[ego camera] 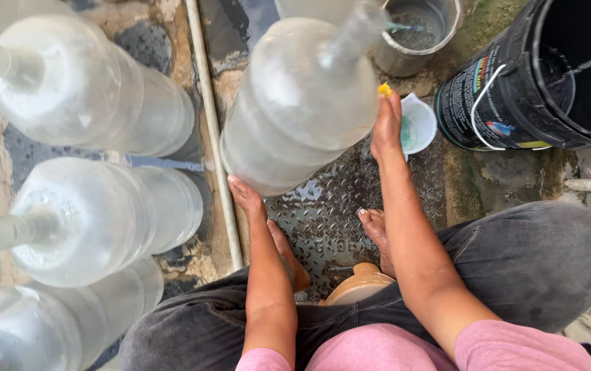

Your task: The person scrubs the exterior of a large plastic water dispenser bottle with a yellow sponge, then uses a toothbrush to clean the bottle's neck and threads. They rinse the bottle with water from a jug and repeat the process on another bottle.

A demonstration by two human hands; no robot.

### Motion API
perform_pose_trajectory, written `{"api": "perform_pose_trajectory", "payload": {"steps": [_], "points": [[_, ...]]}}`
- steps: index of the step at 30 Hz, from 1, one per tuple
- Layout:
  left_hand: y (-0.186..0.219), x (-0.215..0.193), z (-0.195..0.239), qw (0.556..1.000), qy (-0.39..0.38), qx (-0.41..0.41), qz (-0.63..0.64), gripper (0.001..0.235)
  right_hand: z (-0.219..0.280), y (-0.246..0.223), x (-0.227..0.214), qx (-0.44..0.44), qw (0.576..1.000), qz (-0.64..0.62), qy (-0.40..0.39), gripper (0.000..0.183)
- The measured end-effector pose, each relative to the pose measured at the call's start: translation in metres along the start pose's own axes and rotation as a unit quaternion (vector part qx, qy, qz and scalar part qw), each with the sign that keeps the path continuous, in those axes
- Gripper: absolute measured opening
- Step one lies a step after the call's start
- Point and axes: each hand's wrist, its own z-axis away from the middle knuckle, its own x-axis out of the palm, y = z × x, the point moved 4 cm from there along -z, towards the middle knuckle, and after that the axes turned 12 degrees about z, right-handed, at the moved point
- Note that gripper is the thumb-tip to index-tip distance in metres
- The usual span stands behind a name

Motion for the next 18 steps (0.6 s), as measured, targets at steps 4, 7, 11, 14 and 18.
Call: {"api": "perform_pose_trajectory", "payload": {"steps": [4, 7, 11, 14, 18], "points": [[0.001, 0.017, 0.024, 0.969, -0.090, -0.182, -0.141, 0.057, 0.037, -0.057, 0.043, -0.130, 0.990, -0.002, -0.056, 0.029], [0.067, 0.034, 0.027, 0.993, 0.008, -0.115, -0.036, 0.064, 0.047, -0.063, 0.055, -0.177, 0.974, 0.081, -0.119, 0.028], [0.213, 0.038, 0.021, 0.908, -0.199, 0.163, 0.329, 0.068, 0.009, -0.013, 0.004, -0.053, 0.986, 0.153, -0.041, 0.028], [0.288, 0.053, 0.050, 0.934, -0.215, 0.263, 0.108, 0.077, -0.030, 0.012, -0.067, -0.115, 0.843, 0.503, 0.150, 0.026], [0.328, 0.130, 0.093, 0.832, -0.286, 0.403, -0.252, 0.082, -0.081, 0.086, -0.137, 0.120, 0.741, 0.656, 0.076, 0.031]]}}
